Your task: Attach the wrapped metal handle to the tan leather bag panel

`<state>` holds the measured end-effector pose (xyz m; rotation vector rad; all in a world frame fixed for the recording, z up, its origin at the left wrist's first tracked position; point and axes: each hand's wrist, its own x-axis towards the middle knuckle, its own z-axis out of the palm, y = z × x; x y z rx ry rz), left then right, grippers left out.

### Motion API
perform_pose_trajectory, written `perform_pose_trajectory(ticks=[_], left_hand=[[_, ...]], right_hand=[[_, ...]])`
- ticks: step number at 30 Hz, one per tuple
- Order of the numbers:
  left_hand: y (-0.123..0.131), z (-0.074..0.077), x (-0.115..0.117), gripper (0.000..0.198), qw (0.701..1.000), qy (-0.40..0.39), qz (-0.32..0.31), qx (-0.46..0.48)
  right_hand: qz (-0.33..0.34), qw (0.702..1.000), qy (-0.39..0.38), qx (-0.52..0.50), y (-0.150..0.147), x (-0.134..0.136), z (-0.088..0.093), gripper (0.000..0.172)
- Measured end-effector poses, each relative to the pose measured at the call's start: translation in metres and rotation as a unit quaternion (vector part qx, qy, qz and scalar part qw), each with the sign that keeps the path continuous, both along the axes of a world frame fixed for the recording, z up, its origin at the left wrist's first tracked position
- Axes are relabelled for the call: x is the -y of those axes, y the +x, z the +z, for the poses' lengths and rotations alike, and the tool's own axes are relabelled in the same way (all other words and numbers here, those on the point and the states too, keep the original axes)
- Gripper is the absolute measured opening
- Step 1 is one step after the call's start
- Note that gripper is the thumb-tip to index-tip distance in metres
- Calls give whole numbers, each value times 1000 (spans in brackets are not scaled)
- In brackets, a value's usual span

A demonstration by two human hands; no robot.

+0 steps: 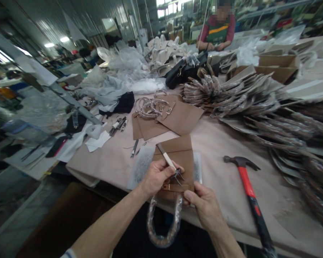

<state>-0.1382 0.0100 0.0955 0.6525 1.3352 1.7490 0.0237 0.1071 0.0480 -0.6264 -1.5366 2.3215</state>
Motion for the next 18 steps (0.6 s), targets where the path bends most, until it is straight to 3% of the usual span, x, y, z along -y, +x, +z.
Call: perform_pose_trajectory(ticks=[5,11,18], left_hand=[[-2,2,3,40,1000,-7,7,-10],[-3,-4,5,38,1000,-20,0,-4],[-3,-8,3,35,999,-41,14,-26]], right_hand=[[15,1000,-3,-2,1,-1,-3,28],[-25,997,-76,-9,-9,4,-4,32],[-30,996,-85,3,-13,3,-9,31]])
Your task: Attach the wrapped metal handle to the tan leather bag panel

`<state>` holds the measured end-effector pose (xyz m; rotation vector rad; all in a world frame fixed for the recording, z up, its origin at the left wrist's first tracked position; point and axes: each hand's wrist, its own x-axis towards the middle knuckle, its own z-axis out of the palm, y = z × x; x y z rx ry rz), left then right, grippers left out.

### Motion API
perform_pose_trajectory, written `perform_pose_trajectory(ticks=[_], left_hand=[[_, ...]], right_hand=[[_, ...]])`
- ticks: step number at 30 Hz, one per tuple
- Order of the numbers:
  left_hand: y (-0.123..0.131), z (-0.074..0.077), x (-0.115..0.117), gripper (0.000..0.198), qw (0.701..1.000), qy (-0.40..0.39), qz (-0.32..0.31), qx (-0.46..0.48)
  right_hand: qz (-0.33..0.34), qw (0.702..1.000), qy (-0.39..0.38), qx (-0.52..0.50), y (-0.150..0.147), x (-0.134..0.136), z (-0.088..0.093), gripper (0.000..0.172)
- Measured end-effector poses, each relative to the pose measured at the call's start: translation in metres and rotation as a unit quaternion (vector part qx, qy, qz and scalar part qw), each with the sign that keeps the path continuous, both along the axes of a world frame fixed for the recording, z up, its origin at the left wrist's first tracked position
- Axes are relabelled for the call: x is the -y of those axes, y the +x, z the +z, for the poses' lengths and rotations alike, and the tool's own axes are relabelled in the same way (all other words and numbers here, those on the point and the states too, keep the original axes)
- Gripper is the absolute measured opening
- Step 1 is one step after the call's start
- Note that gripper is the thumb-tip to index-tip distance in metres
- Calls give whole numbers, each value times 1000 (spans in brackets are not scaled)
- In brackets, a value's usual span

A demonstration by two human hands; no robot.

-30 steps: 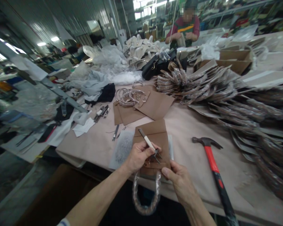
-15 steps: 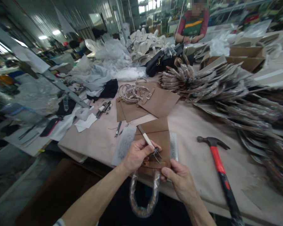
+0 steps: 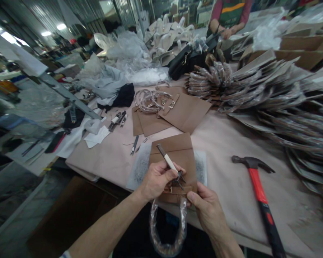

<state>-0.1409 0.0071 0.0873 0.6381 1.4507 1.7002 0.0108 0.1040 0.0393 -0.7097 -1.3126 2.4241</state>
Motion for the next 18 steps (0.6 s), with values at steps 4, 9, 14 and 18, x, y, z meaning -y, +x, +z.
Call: perform_pose_trajectory(ticks=[4,9,14,18], left_hand=[[-1,0,-3,35,1000,-9,-2,-12],[-4,-3,-6,34,1000,-4,1,-5],[-5,-5,-9,31,1000,-8,3,-1],[-5,-4,-10,29,999,-27,-3,-33]], right_hand=[[-7,1000,1,5,-1,-3,-3,32],[-13,1000,6,16,-2,-5,-3,34],[-4,1000,15,12,-2,-6,-7,32],[-4,1000,26,9,-1,-6,-5,30]])
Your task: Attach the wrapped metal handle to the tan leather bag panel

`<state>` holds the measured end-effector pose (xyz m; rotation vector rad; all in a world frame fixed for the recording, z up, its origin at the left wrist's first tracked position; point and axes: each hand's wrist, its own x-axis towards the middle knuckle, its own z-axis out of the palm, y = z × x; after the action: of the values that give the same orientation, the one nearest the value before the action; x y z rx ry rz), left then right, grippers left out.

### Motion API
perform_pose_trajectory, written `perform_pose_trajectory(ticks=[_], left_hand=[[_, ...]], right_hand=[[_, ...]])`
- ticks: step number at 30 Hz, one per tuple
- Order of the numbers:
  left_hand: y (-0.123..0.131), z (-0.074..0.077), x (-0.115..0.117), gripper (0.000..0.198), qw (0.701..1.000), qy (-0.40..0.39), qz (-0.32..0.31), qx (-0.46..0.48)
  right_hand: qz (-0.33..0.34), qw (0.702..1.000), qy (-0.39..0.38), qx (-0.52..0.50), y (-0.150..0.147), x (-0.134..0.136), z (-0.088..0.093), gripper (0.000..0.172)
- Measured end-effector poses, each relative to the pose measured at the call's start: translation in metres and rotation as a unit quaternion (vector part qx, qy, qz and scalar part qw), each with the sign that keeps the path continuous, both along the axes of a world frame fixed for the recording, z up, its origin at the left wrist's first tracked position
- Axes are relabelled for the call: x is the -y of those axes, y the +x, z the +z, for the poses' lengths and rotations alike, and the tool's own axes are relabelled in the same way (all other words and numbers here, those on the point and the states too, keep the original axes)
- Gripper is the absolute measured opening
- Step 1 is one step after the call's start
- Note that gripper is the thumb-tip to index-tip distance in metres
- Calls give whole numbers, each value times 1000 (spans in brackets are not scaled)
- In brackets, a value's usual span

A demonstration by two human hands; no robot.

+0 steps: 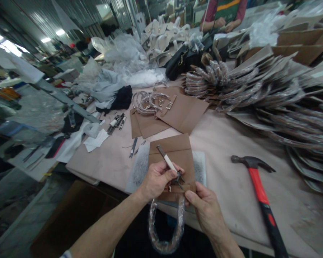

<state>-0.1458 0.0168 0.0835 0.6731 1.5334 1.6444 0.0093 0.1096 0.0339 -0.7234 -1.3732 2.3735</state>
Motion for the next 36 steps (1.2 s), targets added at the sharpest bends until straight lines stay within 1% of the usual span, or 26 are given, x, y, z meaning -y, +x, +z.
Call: perform_pose_trajectory(ticks=[3,6,9,11,14,17,20,23,27,31,36], left_hand=[[-2,2,-2,29,1000,-1,-4,-12],[-4,5,-5,29,1000,0,-8,-9],[-3,9,-8,27,1000,-4,-17,-9],[-2,12,-8,23,999,-12,-23,-28],[2,14,-7,16,997,-23,-22,-73],[6,13,-5,14,995,-23,-15,-91],[9,14,-4,13,992,-23,-11,-123],[11,14,-2,11,984,-22,-9,-175],[14,10,-1,11,968,-11,-10,-252],[17,4,-2,10,963,-10,-4,-270],[21,-6,-6,10,951,-13,-6,-309]], right_hand=[[20,1000,-13,-13,3,-1,6,31],[36,999,-26,-27,6,-1,11,38],[24,999,-21,-33,7,0,13,43],[-5,999,-27,-44,5,3,13,52],[-46,996,-37,-65,1,6,12,72],[-70,994,-41,-71,1,9,10,88],[-80,994,-41,-61,2,9,10,97],[-82,995,-31,-54,3,9,12,101],[-77,996,-15,-49,4,8,12,101],[-76,997,-2,-28,6,7,10,101],[-76,997,5,4,8,5,11,110]])
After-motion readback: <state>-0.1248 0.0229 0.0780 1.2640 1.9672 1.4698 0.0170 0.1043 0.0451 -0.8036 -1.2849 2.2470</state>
